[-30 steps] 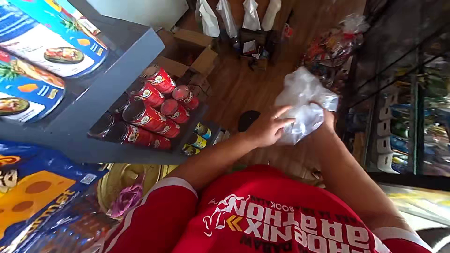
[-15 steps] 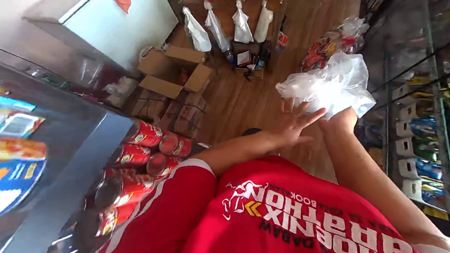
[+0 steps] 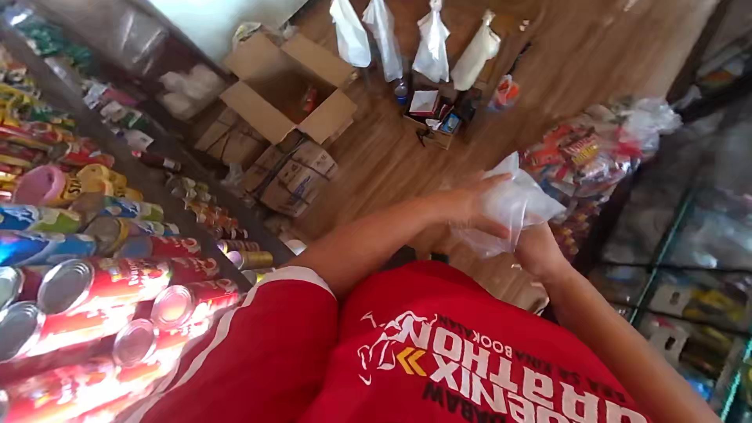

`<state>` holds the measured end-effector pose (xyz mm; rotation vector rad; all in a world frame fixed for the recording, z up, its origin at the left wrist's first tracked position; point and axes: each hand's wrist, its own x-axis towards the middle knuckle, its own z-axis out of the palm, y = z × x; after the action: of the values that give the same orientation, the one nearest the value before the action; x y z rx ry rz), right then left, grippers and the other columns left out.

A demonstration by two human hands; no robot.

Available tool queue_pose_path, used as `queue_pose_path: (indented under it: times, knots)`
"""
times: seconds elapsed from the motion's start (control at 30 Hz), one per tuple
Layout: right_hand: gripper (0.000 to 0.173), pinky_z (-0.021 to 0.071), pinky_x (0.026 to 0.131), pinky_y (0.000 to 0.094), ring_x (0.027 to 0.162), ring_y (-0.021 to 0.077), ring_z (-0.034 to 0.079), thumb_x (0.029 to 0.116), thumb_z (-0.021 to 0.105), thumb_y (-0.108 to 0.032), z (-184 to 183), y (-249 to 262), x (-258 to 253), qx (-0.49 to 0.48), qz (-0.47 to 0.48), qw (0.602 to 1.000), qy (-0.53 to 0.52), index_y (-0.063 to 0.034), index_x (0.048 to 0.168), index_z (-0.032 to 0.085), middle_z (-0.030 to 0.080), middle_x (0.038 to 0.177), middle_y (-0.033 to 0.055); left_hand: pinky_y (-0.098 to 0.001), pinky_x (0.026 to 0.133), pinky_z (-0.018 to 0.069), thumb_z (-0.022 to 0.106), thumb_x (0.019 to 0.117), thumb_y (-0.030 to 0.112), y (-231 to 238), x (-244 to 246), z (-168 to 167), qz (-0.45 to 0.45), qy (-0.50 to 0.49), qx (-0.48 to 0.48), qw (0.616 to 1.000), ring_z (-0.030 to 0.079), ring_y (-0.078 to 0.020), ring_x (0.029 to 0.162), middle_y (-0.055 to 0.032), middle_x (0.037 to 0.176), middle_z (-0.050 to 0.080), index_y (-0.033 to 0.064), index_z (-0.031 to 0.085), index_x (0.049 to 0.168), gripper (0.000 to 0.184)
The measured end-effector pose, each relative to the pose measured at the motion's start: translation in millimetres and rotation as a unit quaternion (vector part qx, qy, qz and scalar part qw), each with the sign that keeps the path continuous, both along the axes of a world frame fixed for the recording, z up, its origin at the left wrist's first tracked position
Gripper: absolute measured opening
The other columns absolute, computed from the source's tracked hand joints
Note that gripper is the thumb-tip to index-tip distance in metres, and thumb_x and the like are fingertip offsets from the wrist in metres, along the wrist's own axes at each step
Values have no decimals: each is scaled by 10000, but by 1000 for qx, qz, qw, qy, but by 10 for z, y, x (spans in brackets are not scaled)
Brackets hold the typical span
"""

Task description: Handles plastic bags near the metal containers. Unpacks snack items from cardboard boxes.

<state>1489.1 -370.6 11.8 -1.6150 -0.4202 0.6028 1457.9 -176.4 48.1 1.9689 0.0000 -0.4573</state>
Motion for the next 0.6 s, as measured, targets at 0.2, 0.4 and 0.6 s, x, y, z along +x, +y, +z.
queue_pose_path:
  times: [0.2, 0.4, 0.6]
  knots:
    - [280, 578, 895, 208, 959, -23, 671, 885, 727, -102, 283, 39, 941, -48, 195, 980, -15, -10, 1137, 647, 724, 1006, -49, -430, 1005, 524, 820, 855, 119, -13, 522, 61, 64, 59, -144, 986, 639, -236, 1138, -188, 1279, 644, 23, 516, 1444, 670]
    - [304, 575, 843, 185, 890, -44, 659, 799, 773, -96, 490, 194, 1260, -46, 161, 981, -97, -41, 1065, 638, 698, 920, -85, -458, 971, 528, 869, 813, 201, 47, 812, 272, 125, -34, -101, 986, 614, -262, 1143, -176, 1298, 606, 4, 645, 1254, 533]
    - [264, 585, 857, 220, 921, -8, 672, 871, 747, -125, 432, 416, 1560, -115, 276, 954, -40, -75, 1117, 662, 713, 968, -62, -450, 989, 525, 889, 799, 304, 223, 790, 99, 200, -70, -55, 976, 606, -259, 1170, -165, 1316, 605, 6, 684, 1195, 536]
